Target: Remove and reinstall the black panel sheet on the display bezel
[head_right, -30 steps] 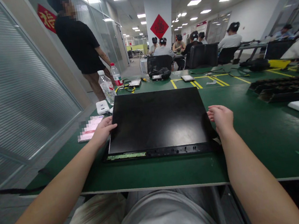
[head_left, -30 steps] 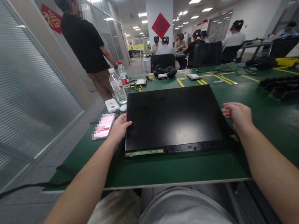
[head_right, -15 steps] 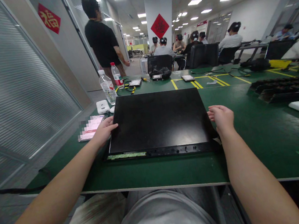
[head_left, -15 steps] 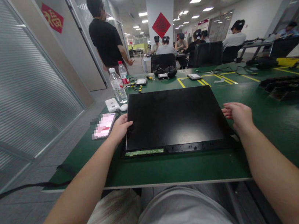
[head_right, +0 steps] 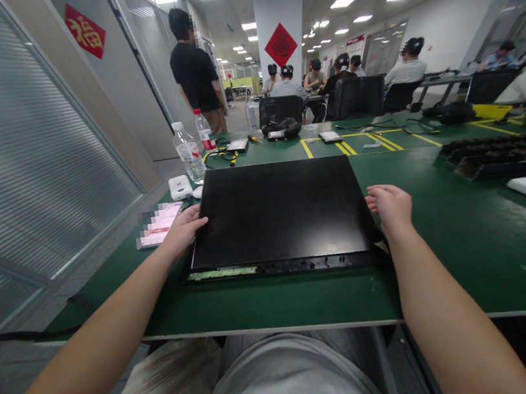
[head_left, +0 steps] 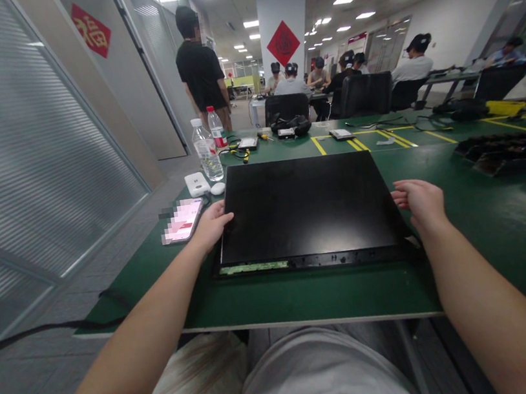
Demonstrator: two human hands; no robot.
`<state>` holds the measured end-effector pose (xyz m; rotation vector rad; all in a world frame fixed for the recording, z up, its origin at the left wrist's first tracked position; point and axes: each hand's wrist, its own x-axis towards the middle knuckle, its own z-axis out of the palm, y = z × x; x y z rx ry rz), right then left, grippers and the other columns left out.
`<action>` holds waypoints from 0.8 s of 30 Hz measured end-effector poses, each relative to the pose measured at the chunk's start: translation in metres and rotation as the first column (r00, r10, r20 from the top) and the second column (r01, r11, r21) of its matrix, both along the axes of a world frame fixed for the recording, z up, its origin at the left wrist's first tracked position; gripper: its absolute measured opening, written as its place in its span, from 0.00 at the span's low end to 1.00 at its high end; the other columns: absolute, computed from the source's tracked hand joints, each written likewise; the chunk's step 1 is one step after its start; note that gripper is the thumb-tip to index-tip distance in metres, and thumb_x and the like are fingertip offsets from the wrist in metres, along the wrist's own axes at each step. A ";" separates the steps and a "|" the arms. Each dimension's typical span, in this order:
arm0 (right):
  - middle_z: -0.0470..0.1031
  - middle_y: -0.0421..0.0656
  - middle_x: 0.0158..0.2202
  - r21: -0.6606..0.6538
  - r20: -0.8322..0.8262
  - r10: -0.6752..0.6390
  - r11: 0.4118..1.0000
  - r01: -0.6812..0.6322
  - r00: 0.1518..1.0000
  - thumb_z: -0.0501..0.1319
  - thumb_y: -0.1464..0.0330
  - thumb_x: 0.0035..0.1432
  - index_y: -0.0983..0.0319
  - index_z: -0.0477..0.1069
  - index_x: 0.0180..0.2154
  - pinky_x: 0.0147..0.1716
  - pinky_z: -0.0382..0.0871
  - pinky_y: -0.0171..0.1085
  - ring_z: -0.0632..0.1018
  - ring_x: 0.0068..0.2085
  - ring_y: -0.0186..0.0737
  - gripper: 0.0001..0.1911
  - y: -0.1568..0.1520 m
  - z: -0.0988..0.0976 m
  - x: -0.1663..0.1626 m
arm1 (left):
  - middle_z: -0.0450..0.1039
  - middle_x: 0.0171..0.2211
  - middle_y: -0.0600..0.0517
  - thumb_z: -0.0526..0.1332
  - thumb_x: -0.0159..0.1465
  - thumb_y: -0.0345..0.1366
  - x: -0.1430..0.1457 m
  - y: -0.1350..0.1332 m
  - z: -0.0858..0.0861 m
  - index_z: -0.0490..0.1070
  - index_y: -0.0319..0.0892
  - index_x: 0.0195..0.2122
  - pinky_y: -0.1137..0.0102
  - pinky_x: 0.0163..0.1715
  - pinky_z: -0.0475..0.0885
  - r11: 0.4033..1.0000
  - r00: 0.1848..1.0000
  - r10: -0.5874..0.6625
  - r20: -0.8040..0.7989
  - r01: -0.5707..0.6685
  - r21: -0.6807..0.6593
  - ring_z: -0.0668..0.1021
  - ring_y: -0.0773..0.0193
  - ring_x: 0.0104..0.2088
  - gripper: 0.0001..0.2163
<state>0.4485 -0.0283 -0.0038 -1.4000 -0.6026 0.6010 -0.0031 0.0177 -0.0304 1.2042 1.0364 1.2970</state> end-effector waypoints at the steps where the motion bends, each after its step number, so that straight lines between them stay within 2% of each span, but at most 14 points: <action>1: 0.72 0.41 0.17 -0.007 -0.001 -0.002 1.000 0.002 1.000 0.59 0.79 0.42 0.63 0.74 0.25 0.13 0.59 0.24 0.69 0.16 0.29 0.08 -0.001 0.001 -0.001 | 0.85 0.41 0.48 0.71 0.48 0.27 0.000 0.000 0.000 0.78 0.41 0.44 0.51 0.57 0.74 1.000 1.000 -0.003 0.001 0.003 0.001 0.83 0.44 0.52 0.20; 10: 0.71 0.40 0.17 -0.025 0.039 -0.030 0.999 0.031 0.999 0.59 0.80 0.45 0.63 0.74 0.25 0.13 0.57 0.23 0.69 0.16 0.28 0.08 0.000 0.001 -0.002 | 0.86 0.43 0.48 0.71 0.48 0.28 0.002 -0.002 0.001 0.78 0.41 0.43 0.51 0.62 0.71 1.000 1.000 -0.022 -0.014 0.022 -0.001 0.82 0.45 0.55 0.19; 24: 0.71 0.40 0.18 -0.092 0.082 -0.006 0.996 0.014 0.997 0.60 0.80 0.47 0.64 0.74 0.26 0.15 0.59 0.25 0.69 0.18 0.29 0.07 0.000 -0.002 -0.002 | 0.86 0.44 0.47 0.73 0.48 0.29 0.000 0.000 -0.001 0.79 0.40 0.44 0.51 0.61 0.72 1.000 0.998 -0.024 -0.059 0.023 -0.018 0.82 0.44 0.55 0.20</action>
